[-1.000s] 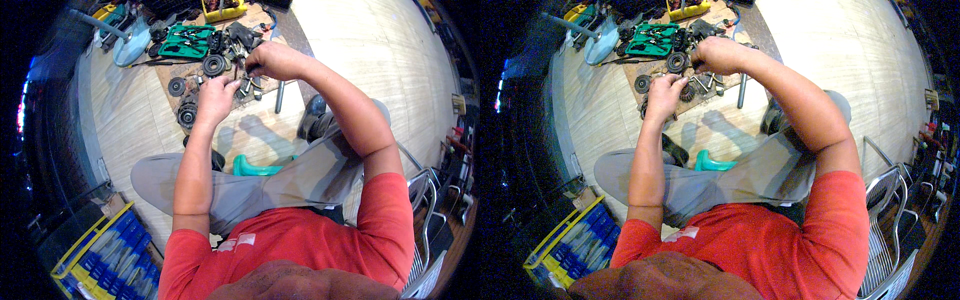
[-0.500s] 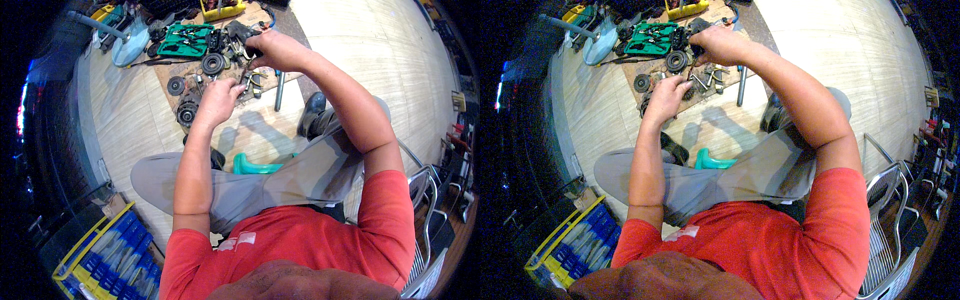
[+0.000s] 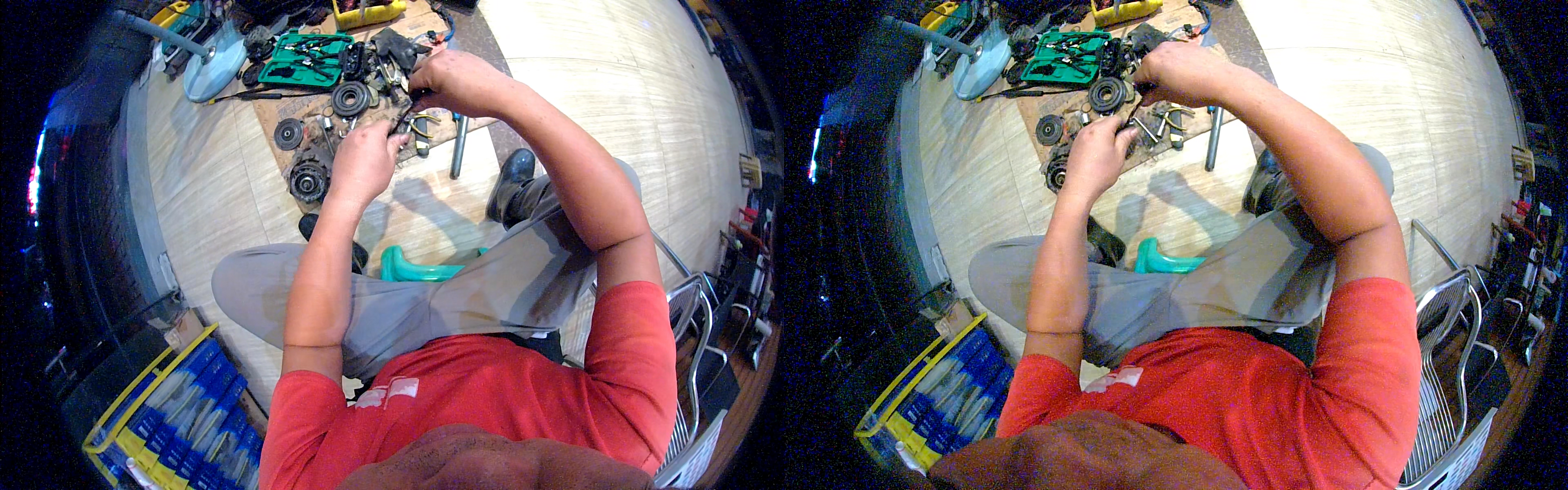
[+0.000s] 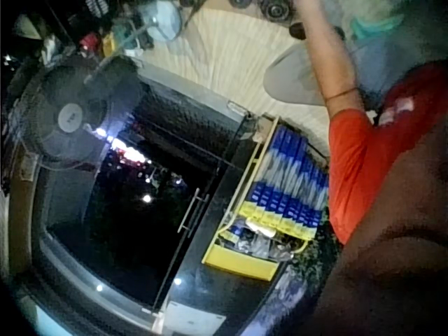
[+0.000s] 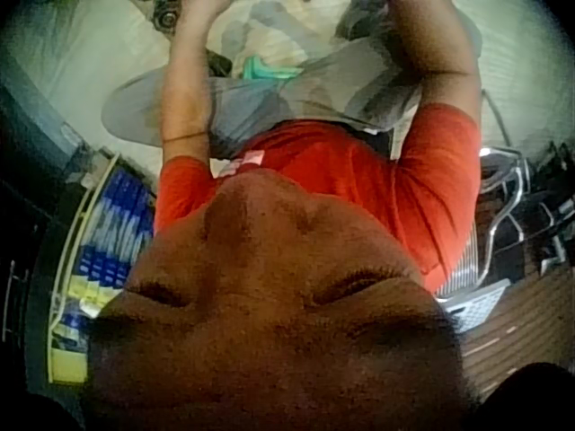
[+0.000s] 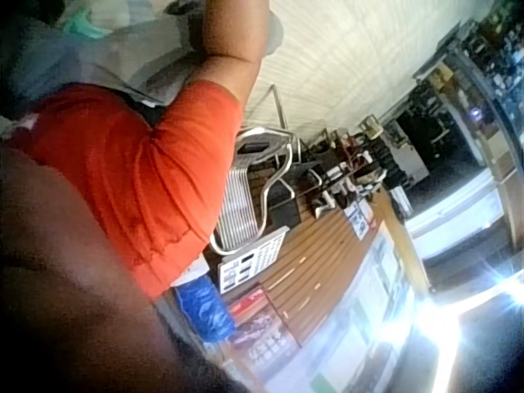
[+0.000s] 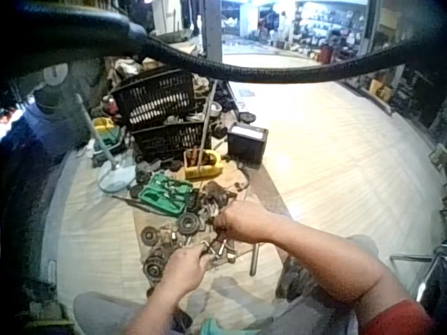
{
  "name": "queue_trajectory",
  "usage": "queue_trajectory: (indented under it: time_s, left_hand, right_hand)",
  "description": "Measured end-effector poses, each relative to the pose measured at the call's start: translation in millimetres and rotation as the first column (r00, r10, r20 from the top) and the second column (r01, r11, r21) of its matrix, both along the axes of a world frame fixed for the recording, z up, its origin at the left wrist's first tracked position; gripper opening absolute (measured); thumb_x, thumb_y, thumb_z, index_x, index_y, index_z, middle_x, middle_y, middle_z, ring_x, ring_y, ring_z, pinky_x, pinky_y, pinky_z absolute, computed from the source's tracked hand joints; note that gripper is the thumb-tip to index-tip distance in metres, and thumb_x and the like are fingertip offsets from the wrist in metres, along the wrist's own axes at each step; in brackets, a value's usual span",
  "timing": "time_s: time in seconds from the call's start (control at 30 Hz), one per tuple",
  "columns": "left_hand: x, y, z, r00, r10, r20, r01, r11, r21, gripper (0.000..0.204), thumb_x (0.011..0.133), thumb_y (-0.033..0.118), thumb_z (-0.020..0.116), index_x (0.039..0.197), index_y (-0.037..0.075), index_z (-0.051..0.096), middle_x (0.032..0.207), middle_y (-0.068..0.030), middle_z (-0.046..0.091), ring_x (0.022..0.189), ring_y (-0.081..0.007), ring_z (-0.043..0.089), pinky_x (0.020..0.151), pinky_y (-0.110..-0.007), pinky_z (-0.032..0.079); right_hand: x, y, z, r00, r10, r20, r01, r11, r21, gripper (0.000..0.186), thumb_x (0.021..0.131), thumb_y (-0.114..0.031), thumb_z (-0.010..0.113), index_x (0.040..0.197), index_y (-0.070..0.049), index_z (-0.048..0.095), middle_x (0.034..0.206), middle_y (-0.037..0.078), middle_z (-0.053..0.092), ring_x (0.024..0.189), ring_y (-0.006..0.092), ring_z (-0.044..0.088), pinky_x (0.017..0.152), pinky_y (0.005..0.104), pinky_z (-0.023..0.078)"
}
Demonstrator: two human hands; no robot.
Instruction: The person fits mechanical gears and small metal components together by hand. They pick up a shaft and attach a small piece to a gear while sitting near a collection of parts on the floor.
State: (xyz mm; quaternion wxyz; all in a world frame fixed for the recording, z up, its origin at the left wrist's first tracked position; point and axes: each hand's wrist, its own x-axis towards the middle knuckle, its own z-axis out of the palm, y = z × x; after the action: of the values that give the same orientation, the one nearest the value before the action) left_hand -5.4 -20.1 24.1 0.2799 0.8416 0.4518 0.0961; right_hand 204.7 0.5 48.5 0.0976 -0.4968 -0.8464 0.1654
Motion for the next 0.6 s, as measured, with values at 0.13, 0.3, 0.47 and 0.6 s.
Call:
queue_trajectory:
  time_s: [0.13, 0.3, 0.47, 0.6]
  left_hand:
    - [1.5, -1.8, -6.1, 1.000, 0.011, -0.004, -0.010, 0.997, 0.070, 0.027, 0.086, 0.025, 0.062, 0.085, -0.001, 0.058, 0.084, -0.0228, 0.061, 0.083, -0.0404, 0.060, 0.072, -0.047, 0.046]
    - [4.9, -8.4, -9.4, 0.998, 0.017, -0.057, -0.005, 0.979, 0.202, 0.025, 0.086, 0.026, 0.062, 0.085, 0.001, 0.059, 0.082, -0.0197, 0.063, 0.079, -0.0374, 0.063, 0.069, -0.047, 0.049]
    - [8.5, -11.0, -6.2, 0.996, 0.041, -0.085, -0.024, 0.980, 0.197, 0.026, 0.086, 0.025, 0.061, 0.087, 0.000, 0.058, 0.085, -0.0189, 0.063, 0.079, -0.0363, 0.063, 0.069, -0.046, 0.051]
    - [10.9, -13.0, -14.2, 0.995, 0.055, -0.077, -0.037, 0.973, 0.228, 0.024, 0.087, 0.023, 0.060, 0.087, -0.001, 0.056, 0.084, -0.0204, 0.063, 0.080, -0.0370, 0.063, 0.069, -0.046, 0.051]
  right_hand:
    - [1.7, 1.3, -5.1, 1.000, -0.007, 0.029, 0.007, 1.000, 0.009, 0.017, 0.074, -0.023, 0.071, 0.082, -0.008, 0.067, 0.077, 0.014, 0.066, 0.081, 0.0341, 0.064, 0.072, 0.0472, 0.048]
    - [0.7, 0.9, -1.7, 0.998, -0.015, 0.067, 0.015, 1.000, 0.002, 0.017, 0.075, -0.023, 0.070, 0.083, -0.009, 0.068, 0.079, 0.014, 0.066, 0.083, 0.0341, 0.064, 0.072, 0.0469, 0.048]
    - [1.6, 0.2, -2.3, 0.998, -0.013, 0.055, 0.012, 1.000, 0.015, 0.018, 0.075, -0.025, 0.070, 0.083, -0.009, 0.068, 0.080, 0.014, 0.066, 0.083, 0.0339, 0.064, 0.072, 0.0467, 0.049]
    - [-0.6, -1.5, -2.1, 0.998, -0.021, 0.054, 0.022, 1.000, -0.011, 0.017, 0.077, -0.021, 0.069, 0.077, -0.005, 0.063, 0.076, 0.012, 0.062, 0.080, 0.0326, 0.061, 0.070, 0.0434, 0.047]
